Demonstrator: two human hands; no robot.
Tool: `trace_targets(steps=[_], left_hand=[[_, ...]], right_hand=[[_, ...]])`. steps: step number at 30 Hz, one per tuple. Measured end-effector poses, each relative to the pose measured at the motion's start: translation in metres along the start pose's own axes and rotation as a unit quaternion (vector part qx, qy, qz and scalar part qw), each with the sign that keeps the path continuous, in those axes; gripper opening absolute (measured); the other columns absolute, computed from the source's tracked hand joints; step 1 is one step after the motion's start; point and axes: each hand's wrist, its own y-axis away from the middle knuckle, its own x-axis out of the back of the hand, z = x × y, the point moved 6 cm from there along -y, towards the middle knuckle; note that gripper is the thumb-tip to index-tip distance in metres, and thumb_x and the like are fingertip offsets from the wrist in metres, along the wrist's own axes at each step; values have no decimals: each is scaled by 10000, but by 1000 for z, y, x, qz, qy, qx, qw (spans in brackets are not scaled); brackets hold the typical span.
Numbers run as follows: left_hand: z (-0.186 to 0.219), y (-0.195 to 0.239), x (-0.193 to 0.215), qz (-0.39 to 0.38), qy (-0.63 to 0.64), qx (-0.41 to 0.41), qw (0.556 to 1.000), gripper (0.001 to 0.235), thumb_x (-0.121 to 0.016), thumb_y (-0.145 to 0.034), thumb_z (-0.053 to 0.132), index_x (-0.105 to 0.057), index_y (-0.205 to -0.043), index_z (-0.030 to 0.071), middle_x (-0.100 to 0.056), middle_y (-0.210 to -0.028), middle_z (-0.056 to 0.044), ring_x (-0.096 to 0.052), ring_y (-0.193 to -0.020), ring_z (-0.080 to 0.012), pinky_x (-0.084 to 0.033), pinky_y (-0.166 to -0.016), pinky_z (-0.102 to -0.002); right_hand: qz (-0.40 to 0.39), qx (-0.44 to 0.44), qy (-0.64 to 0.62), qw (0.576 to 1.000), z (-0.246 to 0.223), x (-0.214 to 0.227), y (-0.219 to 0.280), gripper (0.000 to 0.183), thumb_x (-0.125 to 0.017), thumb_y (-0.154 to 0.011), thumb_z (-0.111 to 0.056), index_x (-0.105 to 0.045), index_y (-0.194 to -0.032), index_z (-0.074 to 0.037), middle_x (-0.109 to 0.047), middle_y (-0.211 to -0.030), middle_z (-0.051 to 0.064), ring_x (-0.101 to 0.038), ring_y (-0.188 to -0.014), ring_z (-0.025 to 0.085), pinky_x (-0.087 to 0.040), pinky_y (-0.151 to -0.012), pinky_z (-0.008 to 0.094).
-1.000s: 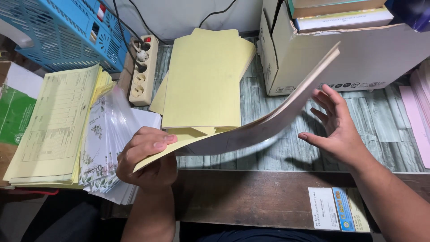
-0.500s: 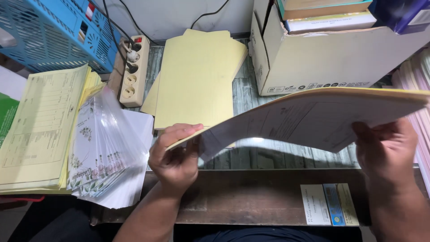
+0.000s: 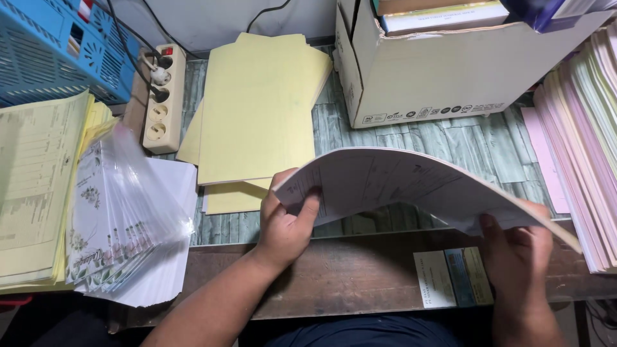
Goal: Flipping through and inspecting a large stack of printed forms at a workstation.
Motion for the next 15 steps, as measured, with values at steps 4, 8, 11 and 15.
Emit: trace_targets(steps=[4, 8, 11, 15], left_hand=[[-6, 1, 2, 10, -10, 19, 1000, 359, -701, -908, 178, -563, -1198, 18, -615, -1069, -94, -633, -970, -218, -547, -861, -319], [-12, -11, 1, -51, -17, 278, 959, 273, -683, -901, 246, -743, -1099, 66, -793, -1043, -76, -748, -995, -223, -597, -894, -358], [-11, -9, 2, -110, -19, 331, 937, 284, -665, -918, 288, -793, -1060, 78, -805, -1022, -52, -762, -967, -205, -622, -849, -342], [-9, -3, -1, -176, 111, 131, 969, 113, -702, -933, 112, -734, -1017, 44, -766, -970, -63, -744, -894, -211, -621, -774, -330]], right_hand=[[-109, 93, 31, 989, -43, -28, -3, 344, -608, -1012, -266, -553, -743, -60, -580, -709, 32, -544, -629, 121, -394, -524, 229], [-93, 60, 39, 993, -18, -10, -5, 270, -576, -1016, -53, -547, -1271, 30, -649, -1220, 215, -666, -1166, 305, -567, -1018, 366], [-159, 126, 62, 977, -25, 10, -3, 364, -634, -927, -71, -601, -1277, 24, -682, -1316, 230, -704, -1232, 313, -598, -1065, 357], [53, -60, 110, 991, -13, 51, 12, 440, -682, -906, -118, -649, -1322, 23, -616, -1094, 119, -622, -994, 271, -520, -802, 381]])
